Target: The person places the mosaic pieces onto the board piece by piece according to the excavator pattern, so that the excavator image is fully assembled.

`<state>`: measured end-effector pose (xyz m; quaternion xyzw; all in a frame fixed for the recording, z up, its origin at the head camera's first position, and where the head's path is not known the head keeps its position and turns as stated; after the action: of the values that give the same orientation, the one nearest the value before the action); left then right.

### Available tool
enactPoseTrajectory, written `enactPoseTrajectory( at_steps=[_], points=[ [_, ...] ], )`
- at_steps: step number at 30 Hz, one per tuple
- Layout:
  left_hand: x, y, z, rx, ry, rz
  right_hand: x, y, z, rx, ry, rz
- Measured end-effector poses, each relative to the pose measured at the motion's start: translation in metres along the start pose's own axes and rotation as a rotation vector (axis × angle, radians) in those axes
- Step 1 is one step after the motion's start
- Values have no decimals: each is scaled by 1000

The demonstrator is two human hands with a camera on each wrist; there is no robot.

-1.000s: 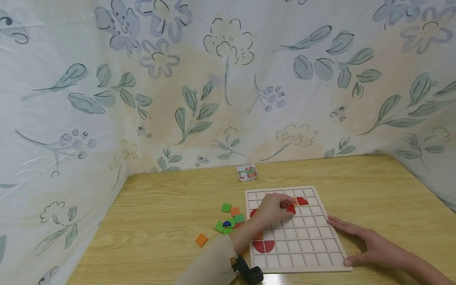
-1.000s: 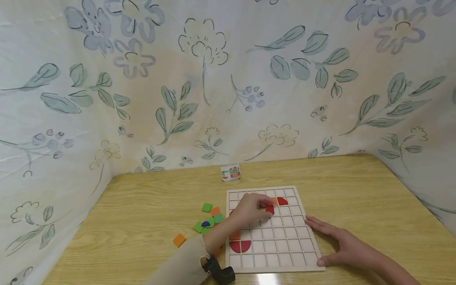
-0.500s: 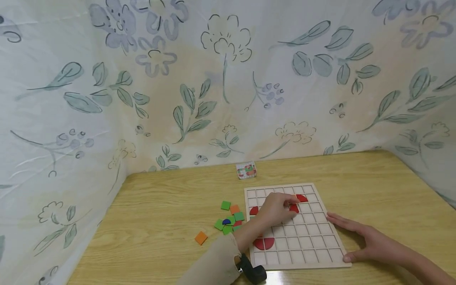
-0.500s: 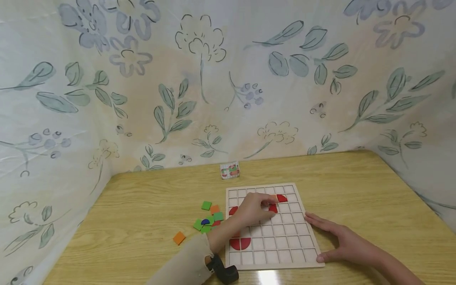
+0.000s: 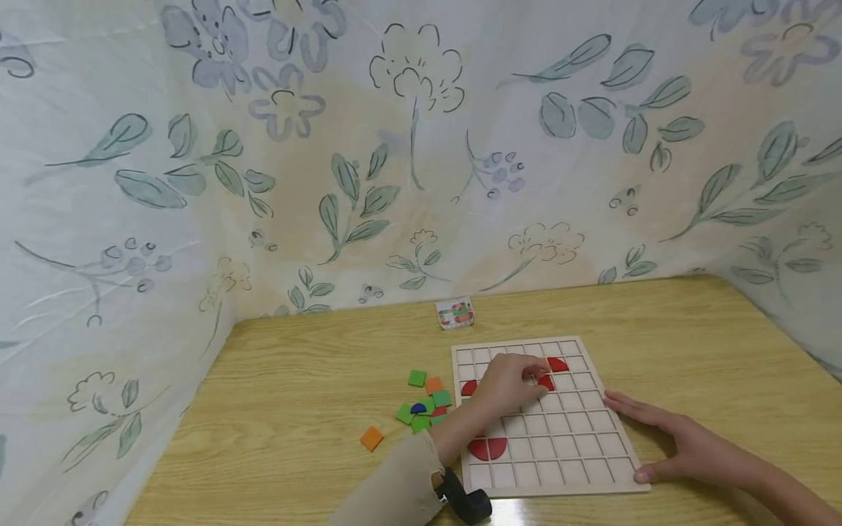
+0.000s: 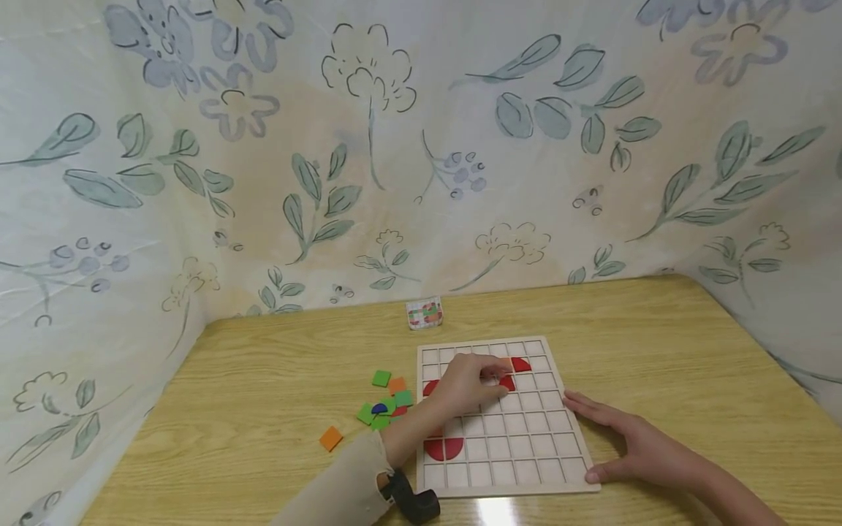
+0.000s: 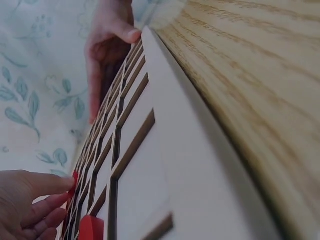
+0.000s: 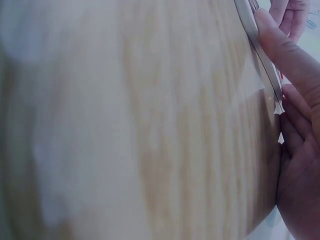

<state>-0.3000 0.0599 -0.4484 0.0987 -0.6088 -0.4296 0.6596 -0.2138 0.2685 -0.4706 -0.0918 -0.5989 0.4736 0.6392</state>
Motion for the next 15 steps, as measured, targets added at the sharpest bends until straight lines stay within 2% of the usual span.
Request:
enactPoseTrajectory(
  at_steps=[8,15],
  points=[
    [-2,0,0,13,17,-38,0,-1,1,10,-6,9],
    [1,-1,-1,-35,-22,-59,0,-1,0,17,11,-13]
  ],
)
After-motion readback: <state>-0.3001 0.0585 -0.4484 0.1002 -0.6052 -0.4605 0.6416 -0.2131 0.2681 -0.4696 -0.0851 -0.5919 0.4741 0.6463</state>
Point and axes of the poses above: each hand's wrist, its own z-axis towards the middle knuckle, its own x-axis out of the back of the hand, y = z × x, the point moved 6 cm from there along z, towards the middle knuckle, and after that the axes turned 9 degrees about y, right-handed, at the moved point
